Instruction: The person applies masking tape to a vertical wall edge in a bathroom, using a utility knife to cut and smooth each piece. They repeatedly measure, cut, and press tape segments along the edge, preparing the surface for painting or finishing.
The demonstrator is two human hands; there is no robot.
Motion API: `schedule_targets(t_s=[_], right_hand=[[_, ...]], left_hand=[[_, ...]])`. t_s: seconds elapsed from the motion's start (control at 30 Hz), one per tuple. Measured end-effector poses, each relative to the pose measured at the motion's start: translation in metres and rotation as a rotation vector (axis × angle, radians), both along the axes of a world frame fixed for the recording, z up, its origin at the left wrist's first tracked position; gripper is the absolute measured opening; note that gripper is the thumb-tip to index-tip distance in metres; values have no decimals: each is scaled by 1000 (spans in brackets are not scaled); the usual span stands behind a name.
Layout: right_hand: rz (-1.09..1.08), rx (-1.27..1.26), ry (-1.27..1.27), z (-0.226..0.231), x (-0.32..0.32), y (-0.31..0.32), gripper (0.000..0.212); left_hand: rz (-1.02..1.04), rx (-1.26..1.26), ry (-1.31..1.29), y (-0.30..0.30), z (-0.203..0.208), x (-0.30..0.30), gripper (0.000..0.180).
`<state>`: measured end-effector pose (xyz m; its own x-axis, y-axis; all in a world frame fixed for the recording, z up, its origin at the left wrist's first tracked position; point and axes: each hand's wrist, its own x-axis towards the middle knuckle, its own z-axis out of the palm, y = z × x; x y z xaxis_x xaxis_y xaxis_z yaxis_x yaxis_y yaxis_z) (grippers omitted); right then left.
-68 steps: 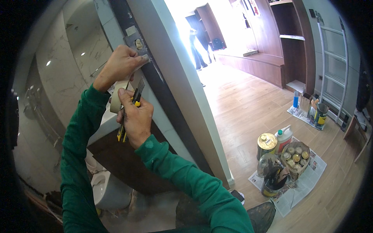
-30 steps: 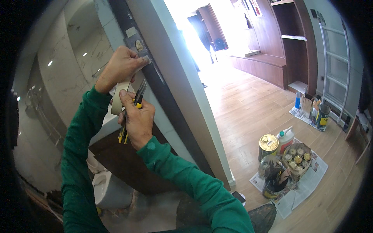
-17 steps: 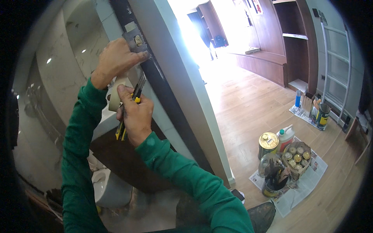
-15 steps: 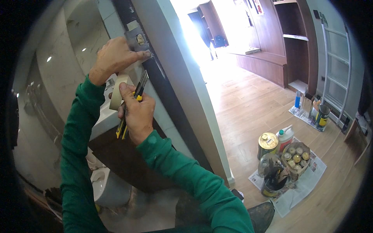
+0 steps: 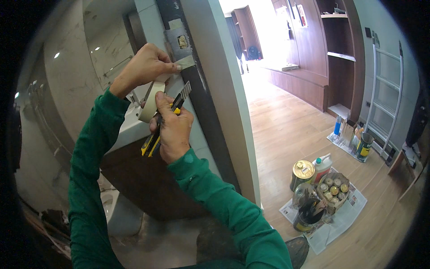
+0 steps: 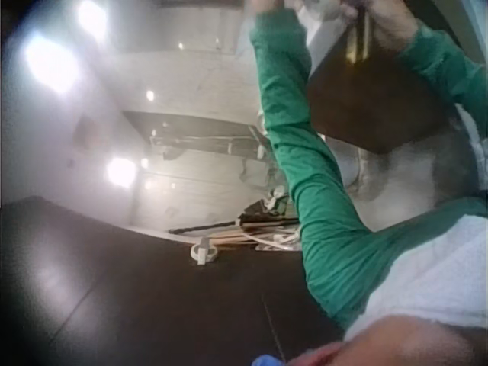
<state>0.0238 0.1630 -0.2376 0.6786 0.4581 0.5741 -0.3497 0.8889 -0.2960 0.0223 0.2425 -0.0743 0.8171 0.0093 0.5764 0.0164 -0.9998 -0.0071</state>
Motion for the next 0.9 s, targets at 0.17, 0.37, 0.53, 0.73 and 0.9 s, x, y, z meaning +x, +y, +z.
schedule_targets(t_s=[0.17, 0.37, 0.53, 0.73, 0.9], right_hand=[[19, 4, -9, 2, 1, 4, 33], [51, -2, -12, 4, 10, 4, 32], [27, 49, -37, -2, 17, 1, 28], [101, 61, -51, 0, 22, -11, 30], [-133, -136, -89, -2, 21, -22, 36]], left_hand=[[51, -53, 16, -3, -1, -1, 37], [123, 171, -175, -1, -5, 21, 46], [220, 137, -134, -4, -2, 18, 49], [-209, 147, -586, -14, -66, -57, 46], [-425, 45, -305, -6, -99, -74, 37]])
